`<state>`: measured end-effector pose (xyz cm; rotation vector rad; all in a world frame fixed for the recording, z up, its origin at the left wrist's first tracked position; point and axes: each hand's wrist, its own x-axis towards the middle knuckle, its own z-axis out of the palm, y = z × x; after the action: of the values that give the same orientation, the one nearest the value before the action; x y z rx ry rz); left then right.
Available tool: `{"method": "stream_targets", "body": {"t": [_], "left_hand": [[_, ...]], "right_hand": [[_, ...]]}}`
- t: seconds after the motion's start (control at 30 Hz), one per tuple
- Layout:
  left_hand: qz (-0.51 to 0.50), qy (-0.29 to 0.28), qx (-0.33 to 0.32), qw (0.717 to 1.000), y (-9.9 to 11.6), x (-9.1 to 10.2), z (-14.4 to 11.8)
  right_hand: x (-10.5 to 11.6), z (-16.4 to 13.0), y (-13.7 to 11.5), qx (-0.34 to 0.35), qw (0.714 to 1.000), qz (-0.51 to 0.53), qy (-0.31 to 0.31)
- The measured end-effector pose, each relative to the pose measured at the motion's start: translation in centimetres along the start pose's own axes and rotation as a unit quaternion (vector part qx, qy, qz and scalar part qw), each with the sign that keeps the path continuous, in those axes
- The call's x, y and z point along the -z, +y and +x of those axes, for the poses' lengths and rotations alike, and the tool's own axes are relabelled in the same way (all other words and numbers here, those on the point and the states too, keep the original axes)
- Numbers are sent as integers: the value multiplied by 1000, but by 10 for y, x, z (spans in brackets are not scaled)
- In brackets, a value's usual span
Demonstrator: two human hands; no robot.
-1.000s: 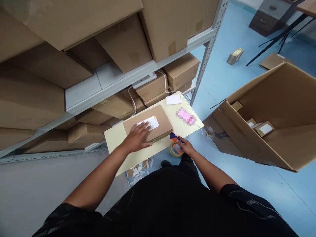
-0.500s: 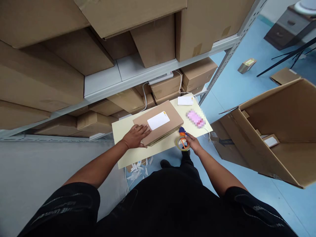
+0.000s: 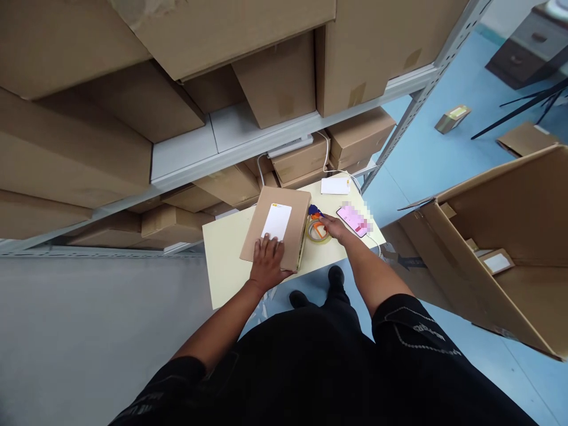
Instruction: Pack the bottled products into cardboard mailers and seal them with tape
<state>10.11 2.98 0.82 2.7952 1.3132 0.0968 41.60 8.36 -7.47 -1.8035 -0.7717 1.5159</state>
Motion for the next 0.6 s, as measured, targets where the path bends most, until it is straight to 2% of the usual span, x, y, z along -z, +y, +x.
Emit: {"method": "stream_targets", "body": {"t": [0.13, 0.27, 0.47, 0.6], "left_hand": [[-6, -20, 9, 1000, 0, -1, 3], [-11, -44, 23, 999, 4, 2, 7], [-15, -59, 43, 997, 12, 6, 14], [-20, -56, 41, 997, 16, 8, 17]], "right_hand": [[-1, -9, 2, -1, 1000, 22, 8], [-11, -29, 20, 3, 999, 40, 7], [-44, -96, 82, 24, 991, 117, -58], [-62, -146, 126, 35, 993, 94, -68]]}}
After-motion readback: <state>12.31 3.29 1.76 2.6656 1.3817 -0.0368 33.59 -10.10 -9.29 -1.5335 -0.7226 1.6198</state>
